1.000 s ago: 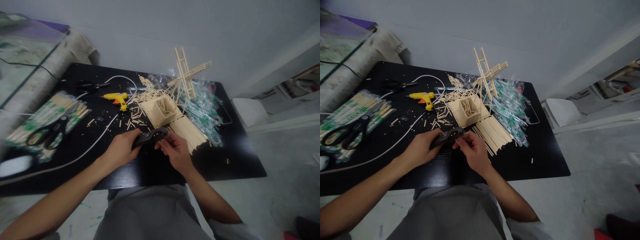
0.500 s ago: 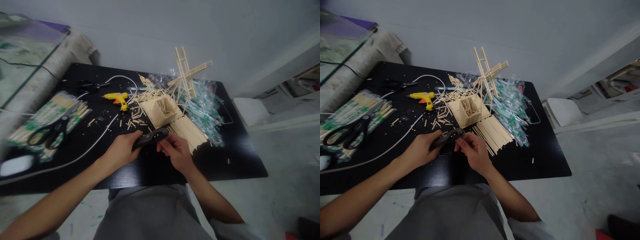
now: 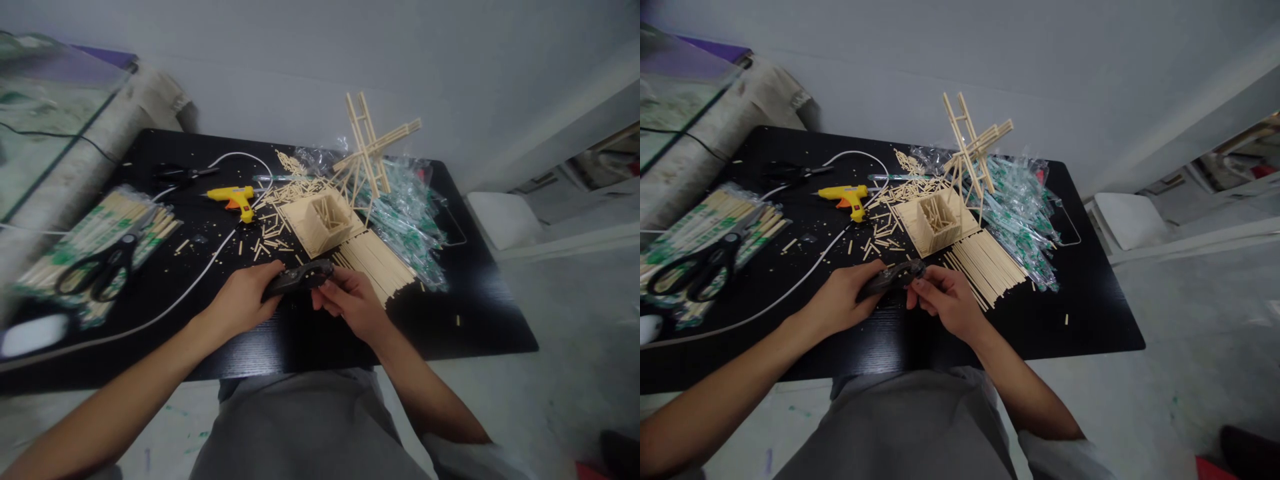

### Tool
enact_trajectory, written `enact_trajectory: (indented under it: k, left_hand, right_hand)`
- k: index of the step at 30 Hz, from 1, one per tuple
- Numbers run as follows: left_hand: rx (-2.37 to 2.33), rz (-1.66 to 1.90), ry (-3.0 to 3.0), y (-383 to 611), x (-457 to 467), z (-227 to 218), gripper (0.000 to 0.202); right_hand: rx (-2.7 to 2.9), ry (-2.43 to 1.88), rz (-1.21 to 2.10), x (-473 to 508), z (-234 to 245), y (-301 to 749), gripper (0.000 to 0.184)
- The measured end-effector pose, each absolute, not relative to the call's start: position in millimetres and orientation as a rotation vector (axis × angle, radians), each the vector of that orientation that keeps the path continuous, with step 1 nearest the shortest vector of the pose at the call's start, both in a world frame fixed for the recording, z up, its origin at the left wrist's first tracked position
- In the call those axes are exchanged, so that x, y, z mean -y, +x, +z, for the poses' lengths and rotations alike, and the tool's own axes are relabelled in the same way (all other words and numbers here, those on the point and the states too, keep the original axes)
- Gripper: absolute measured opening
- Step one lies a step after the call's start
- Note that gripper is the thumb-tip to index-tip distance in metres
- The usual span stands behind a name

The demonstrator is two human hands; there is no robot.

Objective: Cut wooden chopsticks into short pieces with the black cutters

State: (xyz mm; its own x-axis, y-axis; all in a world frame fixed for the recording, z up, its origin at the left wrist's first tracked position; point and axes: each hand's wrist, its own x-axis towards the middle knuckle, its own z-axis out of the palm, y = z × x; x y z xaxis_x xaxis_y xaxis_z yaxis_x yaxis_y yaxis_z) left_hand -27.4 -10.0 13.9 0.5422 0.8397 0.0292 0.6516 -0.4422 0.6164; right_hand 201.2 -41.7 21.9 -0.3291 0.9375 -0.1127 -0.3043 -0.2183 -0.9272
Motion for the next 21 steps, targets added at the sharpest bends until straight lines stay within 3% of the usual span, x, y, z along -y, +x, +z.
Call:
enact_trajectory:
  k: [7, 21]
  left_hand:
    - [-1.263, 0.390, 2.314, -31.2, 11.1, 14.0, 0.004]
    - [-1.172, 0.485, 2.228, -29.1, 9.6, 13.2, 0.021]
  right_hand:
    - [1.081, -0.904, 1.680, 42.0, 21.2, 199.7, 0.024]
    - [1.169, -0.995, 1.580, 43.5, 24.5, 197.9, 0.034]
